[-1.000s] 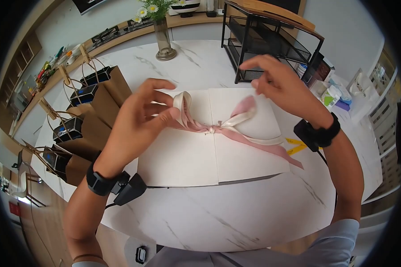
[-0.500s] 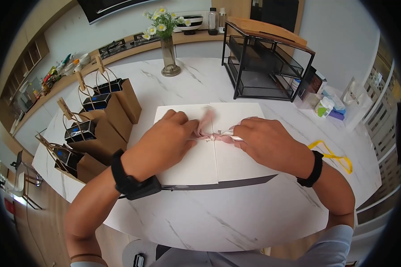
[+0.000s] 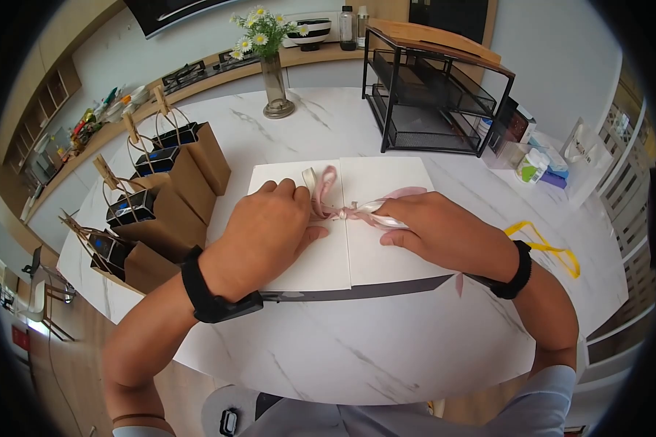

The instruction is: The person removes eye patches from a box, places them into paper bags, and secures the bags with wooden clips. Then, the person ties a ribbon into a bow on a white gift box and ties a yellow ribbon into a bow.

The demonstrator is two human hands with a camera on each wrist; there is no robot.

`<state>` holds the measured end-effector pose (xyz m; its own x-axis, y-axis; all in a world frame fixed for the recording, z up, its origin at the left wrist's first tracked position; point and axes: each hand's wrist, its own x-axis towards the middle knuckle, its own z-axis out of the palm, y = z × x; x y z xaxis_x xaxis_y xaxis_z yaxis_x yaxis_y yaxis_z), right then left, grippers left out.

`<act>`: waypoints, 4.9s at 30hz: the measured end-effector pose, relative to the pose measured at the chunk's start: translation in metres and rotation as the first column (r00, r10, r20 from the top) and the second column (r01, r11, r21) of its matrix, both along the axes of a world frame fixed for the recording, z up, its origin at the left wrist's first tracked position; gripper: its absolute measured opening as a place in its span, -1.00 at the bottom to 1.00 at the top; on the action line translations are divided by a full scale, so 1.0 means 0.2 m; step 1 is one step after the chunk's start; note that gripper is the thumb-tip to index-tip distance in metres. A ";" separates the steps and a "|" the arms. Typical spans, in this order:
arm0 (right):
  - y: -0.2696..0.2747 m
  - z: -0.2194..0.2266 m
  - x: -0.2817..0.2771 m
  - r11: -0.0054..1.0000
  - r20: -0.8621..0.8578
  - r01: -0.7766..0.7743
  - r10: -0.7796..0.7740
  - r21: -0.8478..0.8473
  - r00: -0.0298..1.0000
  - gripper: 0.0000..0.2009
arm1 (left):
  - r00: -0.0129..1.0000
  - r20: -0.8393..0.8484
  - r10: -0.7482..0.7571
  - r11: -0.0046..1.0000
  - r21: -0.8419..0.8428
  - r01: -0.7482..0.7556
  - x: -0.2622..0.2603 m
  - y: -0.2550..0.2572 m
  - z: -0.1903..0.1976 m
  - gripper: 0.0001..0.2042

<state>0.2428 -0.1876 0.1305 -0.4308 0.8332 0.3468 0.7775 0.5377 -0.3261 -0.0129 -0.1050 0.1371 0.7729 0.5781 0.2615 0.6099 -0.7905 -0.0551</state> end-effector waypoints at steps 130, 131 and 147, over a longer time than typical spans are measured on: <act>0.27 0.14 0.03 0.676 -0.819 -0.543 -0.161 -0.498 0.551 -0.82 | 0.419 0.731 0.538 0.138 -0.568 0.812 0.13 0.17 -0.03 -0.79; 0.26 0.16 0.02 0.684 -0.785 -0.499 -0.178 -0.532 0.594 -0.83 | 0.476 0.737 0.479 0.212 -0.624 0.752 0.11 0.18 -0.03 -0.78; 0.31 0.21 0.13 0.786 -0.278 -0.106 -0.087 -0.610 0.957 -0.68 | 0.717 0.636 0.285 0.395 -0.760 0.517 0.02 0.22 0.07 -0.75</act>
